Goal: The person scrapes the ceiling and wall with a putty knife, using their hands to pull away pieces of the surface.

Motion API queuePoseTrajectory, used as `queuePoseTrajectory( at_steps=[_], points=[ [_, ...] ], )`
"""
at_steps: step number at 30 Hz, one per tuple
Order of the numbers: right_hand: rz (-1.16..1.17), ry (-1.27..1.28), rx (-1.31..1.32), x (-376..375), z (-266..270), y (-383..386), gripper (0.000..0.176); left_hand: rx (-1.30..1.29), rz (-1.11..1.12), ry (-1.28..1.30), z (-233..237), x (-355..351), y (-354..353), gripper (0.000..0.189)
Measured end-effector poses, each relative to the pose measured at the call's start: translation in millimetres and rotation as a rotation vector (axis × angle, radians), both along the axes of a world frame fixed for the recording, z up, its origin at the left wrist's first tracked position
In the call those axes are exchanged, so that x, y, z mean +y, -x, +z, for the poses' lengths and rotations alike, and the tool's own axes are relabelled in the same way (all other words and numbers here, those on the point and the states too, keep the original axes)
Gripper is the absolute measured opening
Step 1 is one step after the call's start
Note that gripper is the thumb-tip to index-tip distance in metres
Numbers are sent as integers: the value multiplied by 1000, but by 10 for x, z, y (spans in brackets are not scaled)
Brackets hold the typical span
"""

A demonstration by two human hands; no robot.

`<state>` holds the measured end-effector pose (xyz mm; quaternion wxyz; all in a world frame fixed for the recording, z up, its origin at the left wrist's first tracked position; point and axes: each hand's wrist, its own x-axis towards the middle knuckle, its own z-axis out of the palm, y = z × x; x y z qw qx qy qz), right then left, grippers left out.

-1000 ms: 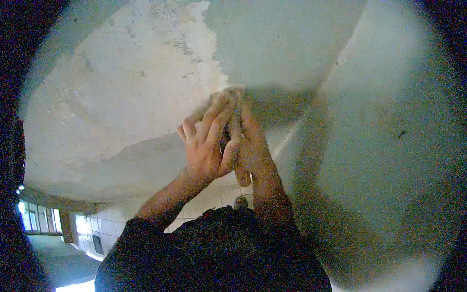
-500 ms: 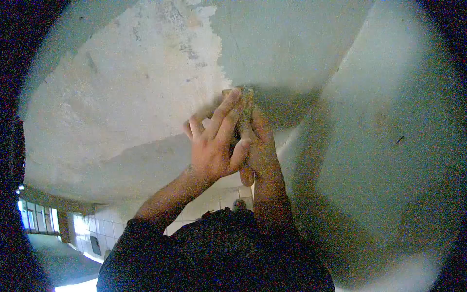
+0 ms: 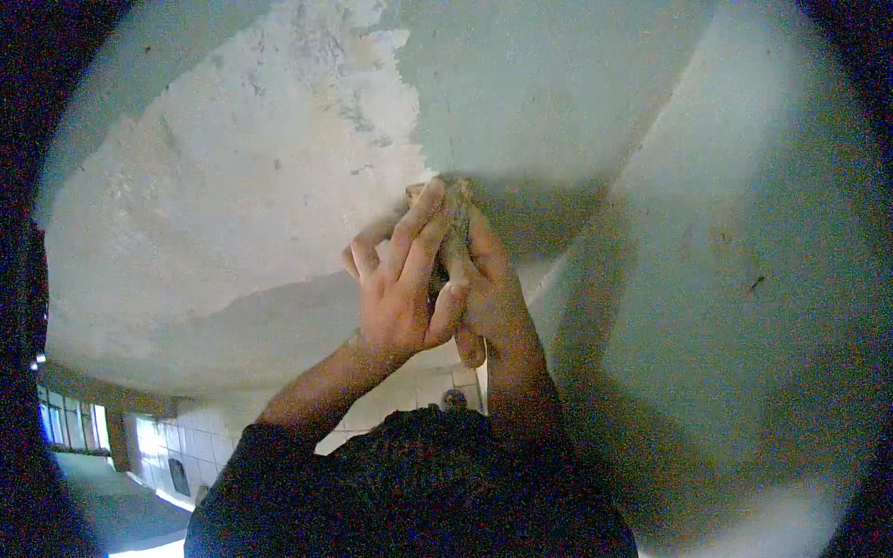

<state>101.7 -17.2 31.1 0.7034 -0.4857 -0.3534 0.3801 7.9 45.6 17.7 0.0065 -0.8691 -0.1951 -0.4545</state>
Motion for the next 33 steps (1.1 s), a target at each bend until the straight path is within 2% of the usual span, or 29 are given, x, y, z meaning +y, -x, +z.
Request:
queuePoseTrajectory(
  at_steps=[3,6,8,11,14,16,19,22,25,28,33],
  points=[
    [-42,-45,-47,49,-221,-4,41,10,-19,36,-93,-37,32,62],
    [-22,-55,-96,67,-113,14,41,-41,-29,30,-59,39,19,63],
    [-56,-48,-36,82,-48,117,39,-49,-37,57,-34,34,58,63],
    [-57,-152,-12,68,-53,115,37,-75,-104,60,7,47,64,64],
    [-37,-43,-168,86,-21,33,35,16,-2,9,12,50,61,64],
    [-79,-81,-61,62,168,126,34,-74,-87,52,102,69,25,64],
    [-103,-118,-24,84,-33,156,34,-21,-29,28,1,14,113,63],
    [-35,-181,-103,142,-75,62,35,-26,-29,1,25,108,80,64],
    [-25,-152,16,72,84,124,38,-46,-49,5,68,63,56,64],
    [-52,-126,-32,114,-90,44,41,-19,-25,-16,30,65,63,65],
    [-33,-92,-24,117,32,35,43,-87,-31,-37,123,97,38,64]
  ],
)
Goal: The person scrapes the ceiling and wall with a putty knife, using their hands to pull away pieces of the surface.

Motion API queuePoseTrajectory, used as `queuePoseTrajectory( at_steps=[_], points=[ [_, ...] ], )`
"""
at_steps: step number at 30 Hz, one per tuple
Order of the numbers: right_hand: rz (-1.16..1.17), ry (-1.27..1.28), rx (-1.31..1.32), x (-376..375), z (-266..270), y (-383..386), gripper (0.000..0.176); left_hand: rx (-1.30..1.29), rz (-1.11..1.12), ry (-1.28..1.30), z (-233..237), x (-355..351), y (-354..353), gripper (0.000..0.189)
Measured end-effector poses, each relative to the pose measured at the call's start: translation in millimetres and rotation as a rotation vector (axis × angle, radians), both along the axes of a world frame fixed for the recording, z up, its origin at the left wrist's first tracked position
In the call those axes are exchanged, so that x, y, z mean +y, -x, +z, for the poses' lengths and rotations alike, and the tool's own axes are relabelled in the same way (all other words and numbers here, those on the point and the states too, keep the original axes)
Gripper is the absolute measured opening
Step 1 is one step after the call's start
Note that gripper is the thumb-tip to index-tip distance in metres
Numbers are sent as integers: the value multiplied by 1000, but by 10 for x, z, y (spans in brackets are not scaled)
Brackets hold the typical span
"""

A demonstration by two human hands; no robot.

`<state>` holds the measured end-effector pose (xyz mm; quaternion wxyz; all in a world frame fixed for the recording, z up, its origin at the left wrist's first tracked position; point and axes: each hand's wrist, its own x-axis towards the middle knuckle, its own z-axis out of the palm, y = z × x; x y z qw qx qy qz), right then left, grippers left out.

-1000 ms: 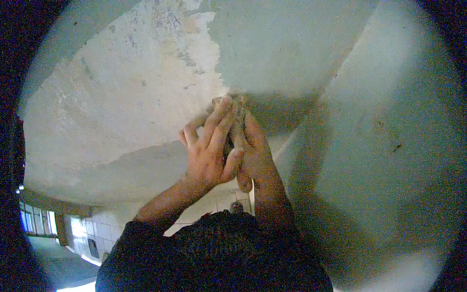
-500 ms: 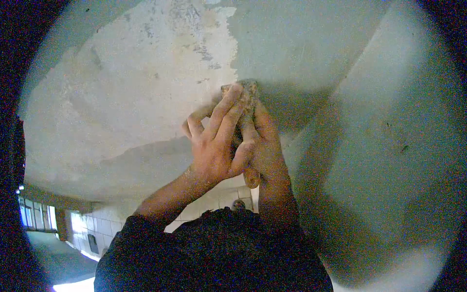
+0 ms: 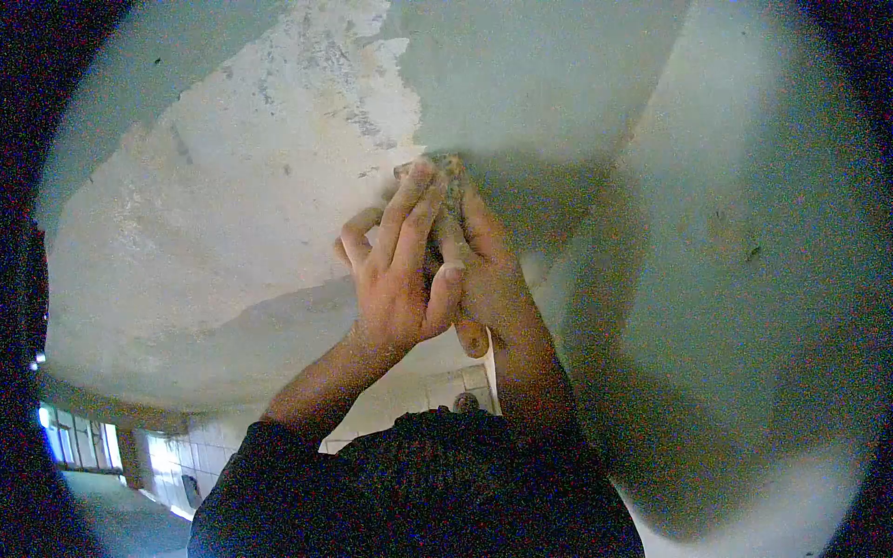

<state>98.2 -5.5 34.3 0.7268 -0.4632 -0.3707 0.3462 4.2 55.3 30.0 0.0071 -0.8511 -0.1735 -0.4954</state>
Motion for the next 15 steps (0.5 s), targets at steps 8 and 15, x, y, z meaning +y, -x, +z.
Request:
queuePoseTrajectory(
  at_steps=[8,15],
  points=[
    [25,-16,-50,89,-55,5,41,28,-20,20,5,94,17,60],
    [30,16,-59,213,-24,59,40,-26,-14,-9,8,189,96,56]
  ],
)
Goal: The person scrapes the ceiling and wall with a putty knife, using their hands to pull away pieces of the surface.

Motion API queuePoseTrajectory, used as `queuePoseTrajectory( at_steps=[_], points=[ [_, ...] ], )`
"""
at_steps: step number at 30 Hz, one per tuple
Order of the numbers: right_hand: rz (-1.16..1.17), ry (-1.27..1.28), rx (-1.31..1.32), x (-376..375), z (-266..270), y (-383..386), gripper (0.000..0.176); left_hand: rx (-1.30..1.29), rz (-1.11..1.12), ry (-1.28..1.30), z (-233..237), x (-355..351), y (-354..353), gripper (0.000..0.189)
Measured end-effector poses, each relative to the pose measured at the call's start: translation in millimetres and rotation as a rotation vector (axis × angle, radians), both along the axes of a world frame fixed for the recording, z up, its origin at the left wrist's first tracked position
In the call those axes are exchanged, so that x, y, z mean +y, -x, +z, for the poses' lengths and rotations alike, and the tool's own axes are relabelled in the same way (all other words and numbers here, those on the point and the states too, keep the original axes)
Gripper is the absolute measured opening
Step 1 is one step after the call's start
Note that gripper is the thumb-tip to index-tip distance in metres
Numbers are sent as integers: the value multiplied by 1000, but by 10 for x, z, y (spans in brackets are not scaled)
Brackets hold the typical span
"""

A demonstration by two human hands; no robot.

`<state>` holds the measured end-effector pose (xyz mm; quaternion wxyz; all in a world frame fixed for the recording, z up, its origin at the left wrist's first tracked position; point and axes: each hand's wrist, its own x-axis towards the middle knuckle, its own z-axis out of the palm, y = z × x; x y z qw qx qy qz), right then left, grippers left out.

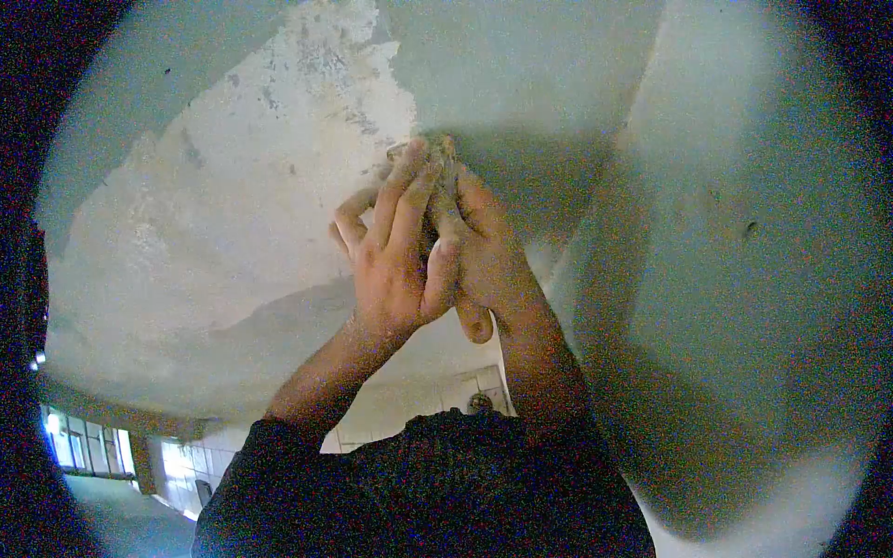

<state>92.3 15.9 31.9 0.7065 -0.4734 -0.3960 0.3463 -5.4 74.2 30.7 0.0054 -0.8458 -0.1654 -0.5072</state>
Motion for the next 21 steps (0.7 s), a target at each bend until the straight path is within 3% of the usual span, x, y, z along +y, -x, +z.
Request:
queuePoseTrajectory(
  at_steps=[2,4,8,11,17,19,21],
  points=[
    [4,-30,5,87,-89,-8,40,8,-24,39,-120,57,13,55],
    [-81,-177,-166,265,-285,-51,39,-11,-15,0,-98,170,-10,55],
    [73,-82,-4,249,-34,-10,38,9,45,-41,4,241,6,57],
    [-85,-132,-230,332,-149,-42,38,-6,18,-44,-129,293,-25,58],
    [138,-177,-9,-96,-102,99,38,-23,42,-109,-43,-118,148,56],
    [-40,-235,-112,-47,-255,159,36,27,36,-46,-162,-146,202,57],
    [-21,-167,-179,-68,-239,140,36,21,28,-57,-190,-122,243,57]
  ],
)
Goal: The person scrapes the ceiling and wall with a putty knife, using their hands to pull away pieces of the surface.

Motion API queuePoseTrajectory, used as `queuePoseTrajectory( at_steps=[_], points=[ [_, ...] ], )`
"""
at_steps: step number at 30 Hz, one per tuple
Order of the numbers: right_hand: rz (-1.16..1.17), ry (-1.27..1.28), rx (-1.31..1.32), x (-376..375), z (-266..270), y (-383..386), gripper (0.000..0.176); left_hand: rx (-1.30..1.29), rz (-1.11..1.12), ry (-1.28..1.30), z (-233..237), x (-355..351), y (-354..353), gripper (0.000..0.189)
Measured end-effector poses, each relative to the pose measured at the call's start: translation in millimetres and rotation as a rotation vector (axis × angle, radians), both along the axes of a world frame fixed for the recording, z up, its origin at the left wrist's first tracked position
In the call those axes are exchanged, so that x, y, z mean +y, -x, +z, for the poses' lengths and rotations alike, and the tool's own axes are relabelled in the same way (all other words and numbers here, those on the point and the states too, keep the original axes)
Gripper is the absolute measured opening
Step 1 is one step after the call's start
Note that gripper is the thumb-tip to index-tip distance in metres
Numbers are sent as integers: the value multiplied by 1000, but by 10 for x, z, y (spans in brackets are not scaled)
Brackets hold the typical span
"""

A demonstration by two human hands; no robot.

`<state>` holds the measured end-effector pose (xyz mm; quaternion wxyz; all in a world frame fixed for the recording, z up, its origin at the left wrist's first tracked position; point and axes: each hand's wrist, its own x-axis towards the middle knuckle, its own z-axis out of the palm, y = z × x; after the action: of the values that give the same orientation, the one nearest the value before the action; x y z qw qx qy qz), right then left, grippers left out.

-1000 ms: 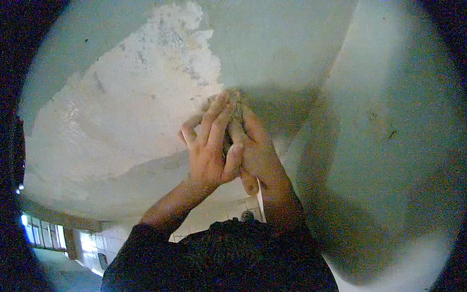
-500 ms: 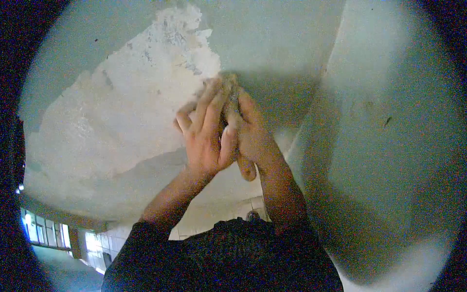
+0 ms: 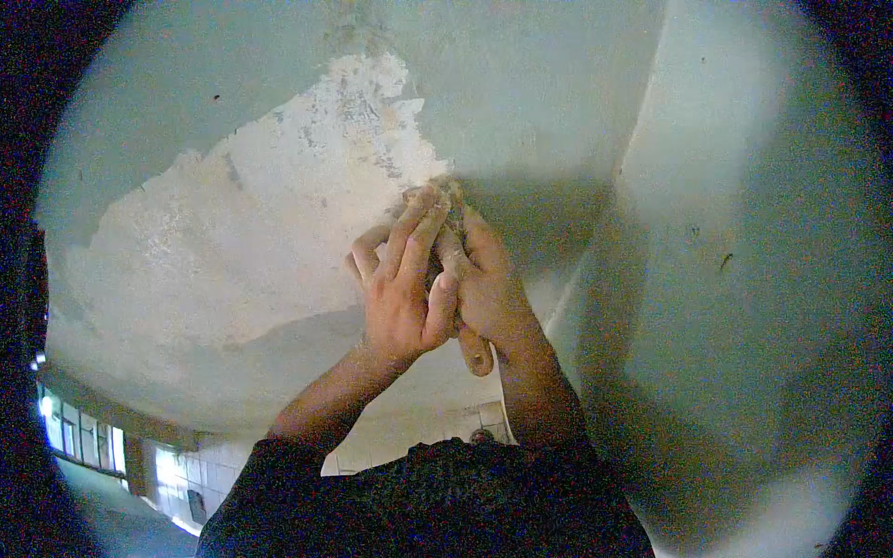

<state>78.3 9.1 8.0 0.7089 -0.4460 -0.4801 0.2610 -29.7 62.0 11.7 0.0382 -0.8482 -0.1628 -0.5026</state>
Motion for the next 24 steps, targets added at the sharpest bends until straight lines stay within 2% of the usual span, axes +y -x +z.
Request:
queuePoseTrajectory(
  at_steps=[2,5,7,11,13,14,18,22,24],
  points=[
    [4,101,-47,-51,14,0,36,15,-10,21,-3,-32,4,57],
    [56,33,101,-50,-36,45,35,8,15,2,-69,-37,-18,58],
    [-45,-71,-153,3,-155,32,36,-36,-41,28,-226,42,-28,59],
    [78,37,-22,-40,46,42,39,-5,-11,38,-20,16,11,59],
    [-102,48,-102,-53,54,63,43,9,-8,23,-11,20,-14,60],
    [-103,35,-106,-39,64,90,43,16,-40,3,-27,34,-26,61],
    [-9,16,281,-68,69,51,39,23,-49,14,70,52,-122,62],
    [-97,42,138,-38,200,125,37,50,-5,-24,118,79,-92,62],
    [-25,-91,342,109,125,179,36,40,14,-53,36,169,-79,62]
  ],
)
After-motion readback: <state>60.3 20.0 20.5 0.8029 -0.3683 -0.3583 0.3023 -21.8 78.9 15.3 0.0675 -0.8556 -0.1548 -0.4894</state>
